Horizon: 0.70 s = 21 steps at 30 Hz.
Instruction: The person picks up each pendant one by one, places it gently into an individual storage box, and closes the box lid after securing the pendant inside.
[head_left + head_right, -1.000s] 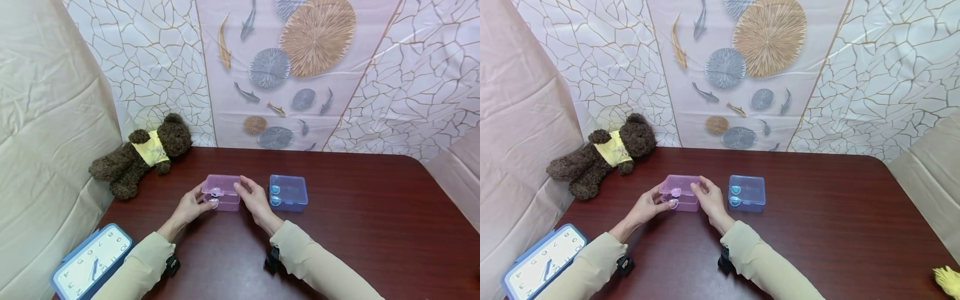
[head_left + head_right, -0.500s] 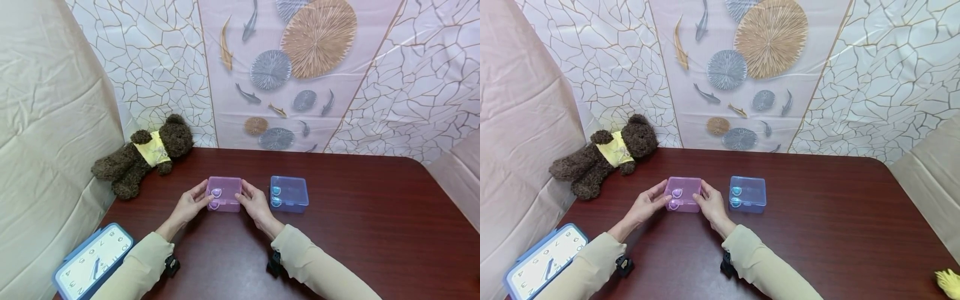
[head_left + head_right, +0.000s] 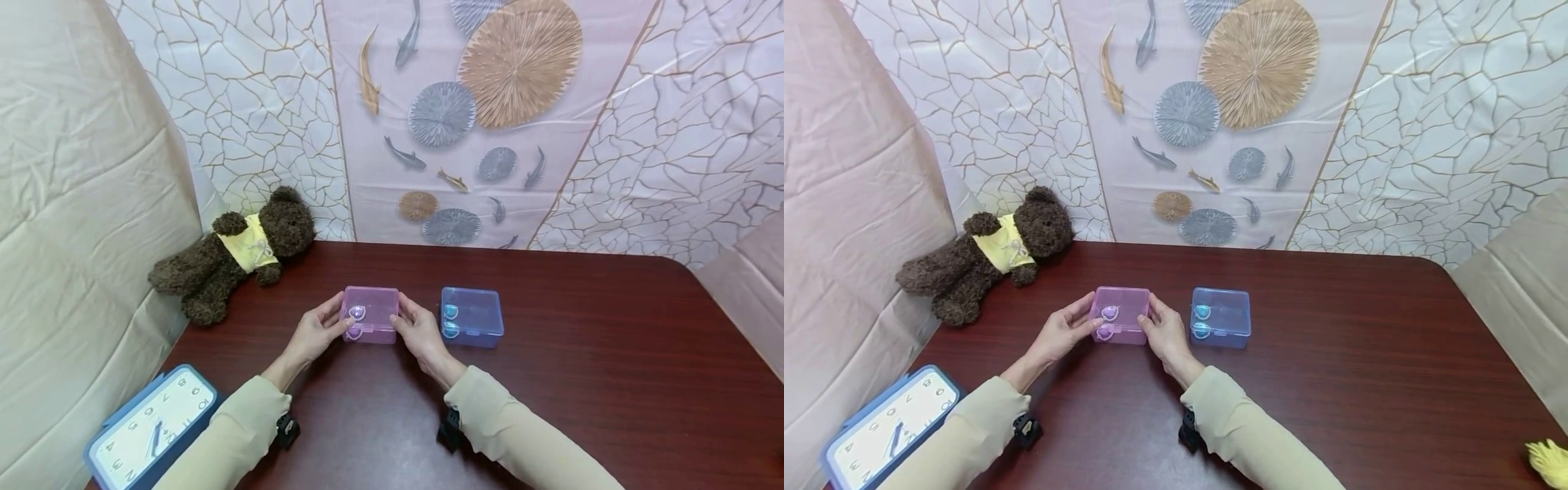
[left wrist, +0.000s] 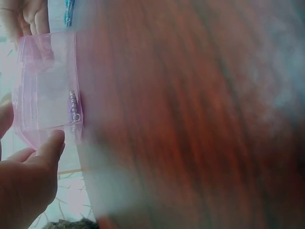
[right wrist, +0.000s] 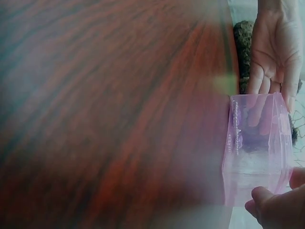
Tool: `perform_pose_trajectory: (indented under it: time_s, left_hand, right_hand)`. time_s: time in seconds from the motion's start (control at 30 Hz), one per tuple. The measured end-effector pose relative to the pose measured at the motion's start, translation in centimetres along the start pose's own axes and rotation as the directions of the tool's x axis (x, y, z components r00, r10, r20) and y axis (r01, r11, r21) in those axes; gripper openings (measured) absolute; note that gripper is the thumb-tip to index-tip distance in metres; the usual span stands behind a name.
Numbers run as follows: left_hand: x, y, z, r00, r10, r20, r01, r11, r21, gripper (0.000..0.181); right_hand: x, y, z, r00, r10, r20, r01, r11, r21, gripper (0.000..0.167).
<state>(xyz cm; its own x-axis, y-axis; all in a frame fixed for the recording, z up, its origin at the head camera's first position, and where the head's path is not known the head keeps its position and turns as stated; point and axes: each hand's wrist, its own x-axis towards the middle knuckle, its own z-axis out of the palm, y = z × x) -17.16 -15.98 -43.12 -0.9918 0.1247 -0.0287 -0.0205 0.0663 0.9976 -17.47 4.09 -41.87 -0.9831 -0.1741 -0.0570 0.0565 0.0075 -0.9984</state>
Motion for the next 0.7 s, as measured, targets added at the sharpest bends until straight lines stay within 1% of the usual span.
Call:
perform_pose_trajectory:
  time_s: [0.23, 0.37, 0.47, 0.53, 0.6, 0.67, 0.7]
  left_hand:
    - [-0.2, -0.1, 0.0, 1.000, 0.002, 0.005, -0.002, 1.000, -0.014, 0.064]
    - [-0.2, 0.0, -0.1, 1.000, 0.016, -0.010, -0.016, 1.000, 0.001, 0.063]
    - [-0.2, 0.0, -0.1, 0.999, 0.026, -0.019, -0.026, 0.999, 0.033, 0.062]
    - [-0.1, 0.2, -0.2, 0.999, 0.032, -0.015, -0.031, 0.997, 0.075, 0.062]
    - [0.1, 0.4, -0.3, 0.999, 0.032, -0.002, -0.031, 0.988, 0.149, 0.063]
    - [0.2, 0.9, -0.7, 0.999, 0.034, 0.005, -0.034, 0.967, 0.252, 0.065]
    - [0.2, 1.3, -1.0, 0.999, 0.036, 0.006, -0.036, 0.948, 0.316, 0.066]
  right_hand:
    - [-0.3, 0.2, 0.1, 1.000, -0.029, 0.004, 0.029, 0.999, -0.014, 0.053]
    - [-0.1, 0.2, 0.3, 0.999, -0.037, 0.016, 0.037, 0.999, -0.025, 0.053]
    - [0.0, 0.3, 0.3, 0.999, -0.029, 0.020, 0.030, 0.999, -0.029, 0.053]
    - [0.0, 0.3, 0.2, 0.999, -0.026, 0.018, 0.027, 0.999, -0.036, 0.053]
    - [0.0, 0.3, 0.0, 1.000, -0.015, 0.016, 0.016, 0.999, -0.043, 0.053]
    - [-0.2, 0.1, -0.3, 0.999, -0.029, 0.020, 0.031, 0.997, -0.076, 0.053]
    - [-0.4, -0.1, -0.6, 0.999, -0.045, 0.024, 0.047, 0.994, -0.098, 0.052]
